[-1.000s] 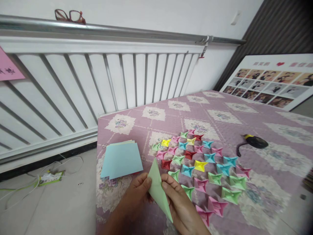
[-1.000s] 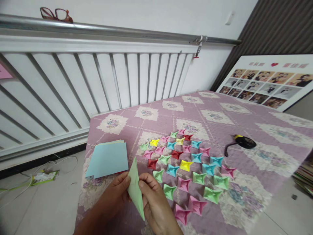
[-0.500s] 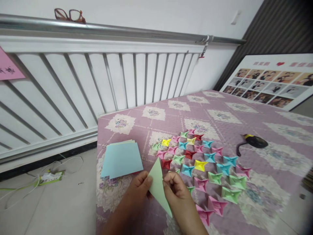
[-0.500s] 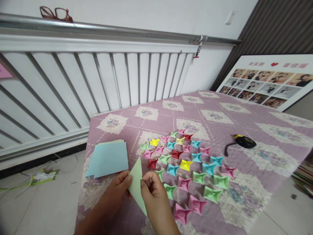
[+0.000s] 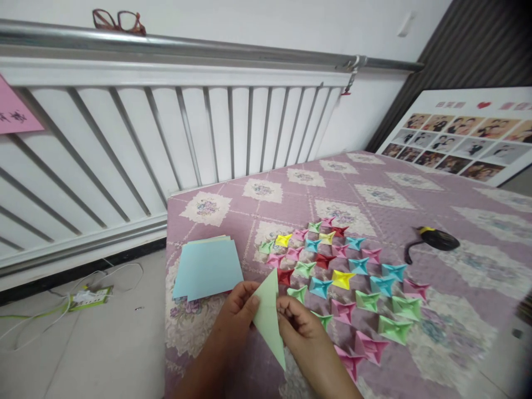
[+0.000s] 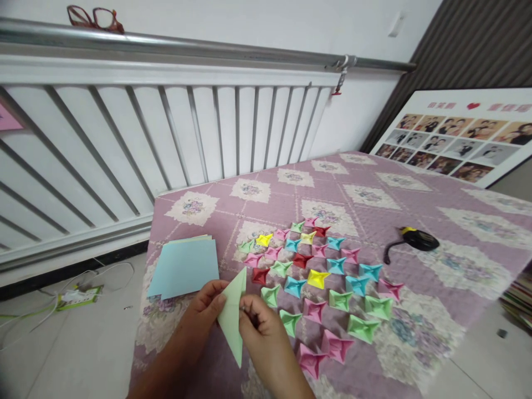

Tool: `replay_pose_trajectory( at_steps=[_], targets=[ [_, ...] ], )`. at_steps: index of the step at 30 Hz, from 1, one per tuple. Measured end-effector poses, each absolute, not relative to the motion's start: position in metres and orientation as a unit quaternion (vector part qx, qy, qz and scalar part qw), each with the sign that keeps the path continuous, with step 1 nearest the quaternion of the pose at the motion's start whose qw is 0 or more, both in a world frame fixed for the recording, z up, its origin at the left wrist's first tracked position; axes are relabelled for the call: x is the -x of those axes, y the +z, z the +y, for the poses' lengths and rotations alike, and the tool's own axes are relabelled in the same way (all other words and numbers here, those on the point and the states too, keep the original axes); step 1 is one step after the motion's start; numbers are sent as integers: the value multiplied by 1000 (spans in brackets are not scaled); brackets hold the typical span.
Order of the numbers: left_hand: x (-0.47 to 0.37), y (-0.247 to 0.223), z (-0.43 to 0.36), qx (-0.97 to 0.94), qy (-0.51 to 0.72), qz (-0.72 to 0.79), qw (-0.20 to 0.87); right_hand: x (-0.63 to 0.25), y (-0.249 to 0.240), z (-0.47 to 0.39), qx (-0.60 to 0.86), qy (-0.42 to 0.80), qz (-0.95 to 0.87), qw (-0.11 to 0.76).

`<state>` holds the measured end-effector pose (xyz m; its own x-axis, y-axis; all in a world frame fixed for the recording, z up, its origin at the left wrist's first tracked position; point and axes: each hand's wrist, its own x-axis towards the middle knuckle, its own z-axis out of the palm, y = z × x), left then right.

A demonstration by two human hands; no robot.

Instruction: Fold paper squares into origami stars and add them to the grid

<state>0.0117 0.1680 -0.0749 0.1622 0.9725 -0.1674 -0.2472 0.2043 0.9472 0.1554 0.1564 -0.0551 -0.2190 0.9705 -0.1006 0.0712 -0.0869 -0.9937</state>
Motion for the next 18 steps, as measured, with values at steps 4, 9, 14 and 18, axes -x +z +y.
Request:
replay_pose_trajectory(
  at_steps=[4, 9, 14, 18],
  targets=[
    [-12, -79, 167, -474, 483, 431, 597, -157, -58, 157, 507, 519, -567, 390],
    [-10, -84, 164, -613, 504, 468, 389, -157, -58, 157, 546, 329, -678, 365],
    [-9, -84, 163, -684, 506, 450, 271, -156, -59, 156, 515, 210, -748, 362],
    [-8, -80, 162, -687, 498, 432, 307, -154, -60, 155, 507, 172, -765, 357]
  ],
)
